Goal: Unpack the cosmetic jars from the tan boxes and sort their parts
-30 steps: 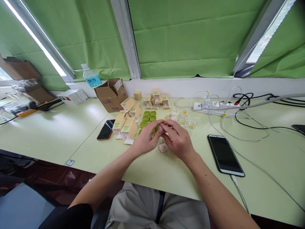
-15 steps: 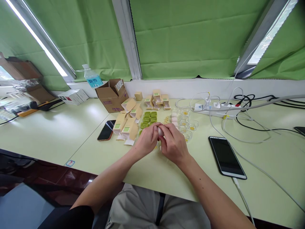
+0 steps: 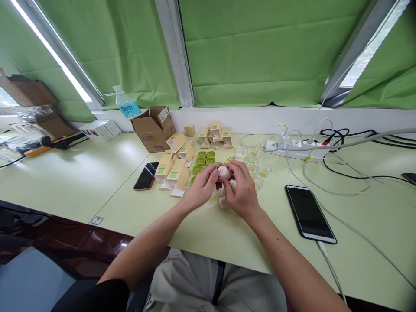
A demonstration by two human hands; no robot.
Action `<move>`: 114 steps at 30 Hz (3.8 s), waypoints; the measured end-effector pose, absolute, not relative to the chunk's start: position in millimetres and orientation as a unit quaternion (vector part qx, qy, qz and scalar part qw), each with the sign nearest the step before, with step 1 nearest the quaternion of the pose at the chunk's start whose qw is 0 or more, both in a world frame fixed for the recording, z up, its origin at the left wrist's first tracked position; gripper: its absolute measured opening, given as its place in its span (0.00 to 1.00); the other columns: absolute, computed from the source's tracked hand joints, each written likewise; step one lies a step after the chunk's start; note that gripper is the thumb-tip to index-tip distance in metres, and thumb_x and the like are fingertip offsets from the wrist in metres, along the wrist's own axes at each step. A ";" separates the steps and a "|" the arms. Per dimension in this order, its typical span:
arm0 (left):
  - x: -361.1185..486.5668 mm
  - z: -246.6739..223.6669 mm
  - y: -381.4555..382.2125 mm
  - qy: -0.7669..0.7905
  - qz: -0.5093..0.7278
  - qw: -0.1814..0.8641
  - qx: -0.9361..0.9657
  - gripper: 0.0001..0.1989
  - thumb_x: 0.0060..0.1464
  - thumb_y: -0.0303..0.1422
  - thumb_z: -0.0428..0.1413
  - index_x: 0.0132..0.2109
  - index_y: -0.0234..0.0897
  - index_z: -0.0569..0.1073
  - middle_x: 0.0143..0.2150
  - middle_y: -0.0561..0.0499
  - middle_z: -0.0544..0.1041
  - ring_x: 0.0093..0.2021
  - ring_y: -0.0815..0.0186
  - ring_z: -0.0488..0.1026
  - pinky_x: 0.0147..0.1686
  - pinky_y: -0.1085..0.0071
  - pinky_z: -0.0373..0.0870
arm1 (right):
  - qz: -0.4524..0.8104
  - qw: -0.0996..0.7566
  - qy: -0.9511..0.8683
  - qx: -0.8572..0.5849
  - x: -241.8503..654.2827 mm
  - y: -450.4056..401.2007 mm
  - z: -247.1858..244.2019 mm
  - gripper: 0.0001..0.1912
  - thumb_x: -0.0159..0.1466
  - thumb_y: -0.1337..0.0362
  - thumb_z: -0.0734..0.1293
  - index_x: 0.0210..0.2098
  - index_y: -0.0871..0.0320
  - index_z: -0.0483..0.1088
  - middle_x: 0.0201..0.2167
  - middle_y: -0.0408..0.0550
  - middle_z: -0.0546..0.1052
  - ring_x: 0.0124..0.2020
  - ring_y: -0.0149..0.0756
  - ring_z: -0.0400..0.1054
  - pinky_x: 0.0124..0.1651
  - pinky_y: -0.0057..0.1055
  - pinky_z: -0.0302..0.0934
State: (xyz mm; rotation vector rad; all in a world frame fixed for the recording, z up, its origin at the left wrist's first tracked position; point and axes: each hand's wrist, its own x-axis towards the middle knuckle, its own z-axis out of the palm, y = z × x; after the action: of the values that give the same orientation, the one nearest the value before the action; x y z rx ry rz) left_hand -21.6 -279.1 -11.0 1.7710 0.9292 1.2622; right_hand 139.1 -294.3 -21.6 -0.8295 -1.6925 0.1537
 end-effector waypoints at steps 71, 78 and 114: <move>-47.3 -9.9 -272.8 0.285 0.461 0.331 0.772 0.30 0.52 0.42 0.76 0.60 0.43 0.83 0.55 0.42 0.87 0.54 0.53 0.85 0.57 0.60 0.82 | -0.203 0.497 -0.779 -0.324 153.6 -296.2 -7.9 0.09 0.70 0.73 0.65 0.41 0.54 0.75 0.45 0.56 0.74 0.53 0.49 0.68 0.42 0.40 0.69; -48.2 -12.1 -271.7 0.281 0.456 0.360 0.764 0.30 0.52 0.39 0.76 0.62 0.44 0.83 0.58 0.42 0.86 0.58 0.52 0.83 0.58 0.60 0.81 | -0.184 0.514 -0.778 -0.312 155.6 -296.3 -4.7 0.09 0.68 0.73 0.67 0.41 0.53 0.76 0.46 0.57 0.75 0.56 0.52 0.67 0.44 0.42 0.70; -58.8 -21.6 -234.4 0.384 0.599 0.319 0.626 0.29 0.51 0.36 0.72 0.60 0.41 0.76 0.53 0.45 0.84 0.50 0.59 0.83 0.55 0.60 0.82 | -0.060 0.124 -0.822 -0.552 140.7 -194.8 -8.3 0.14 0.67 0.72 0.67 0.39 0.53 0.85 0.40 0.52 0.86 0.47 0.43 0.72 0.53 0.43 0.47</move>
State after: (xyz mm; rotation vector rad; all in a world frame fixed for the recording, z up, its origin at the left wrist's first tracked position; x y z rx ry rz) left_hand -58.8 -234.4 -21.6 1.6473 1.0101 1.5738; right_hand 140.7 -194.8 -8.3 -1.6102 -2.3961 -0.1749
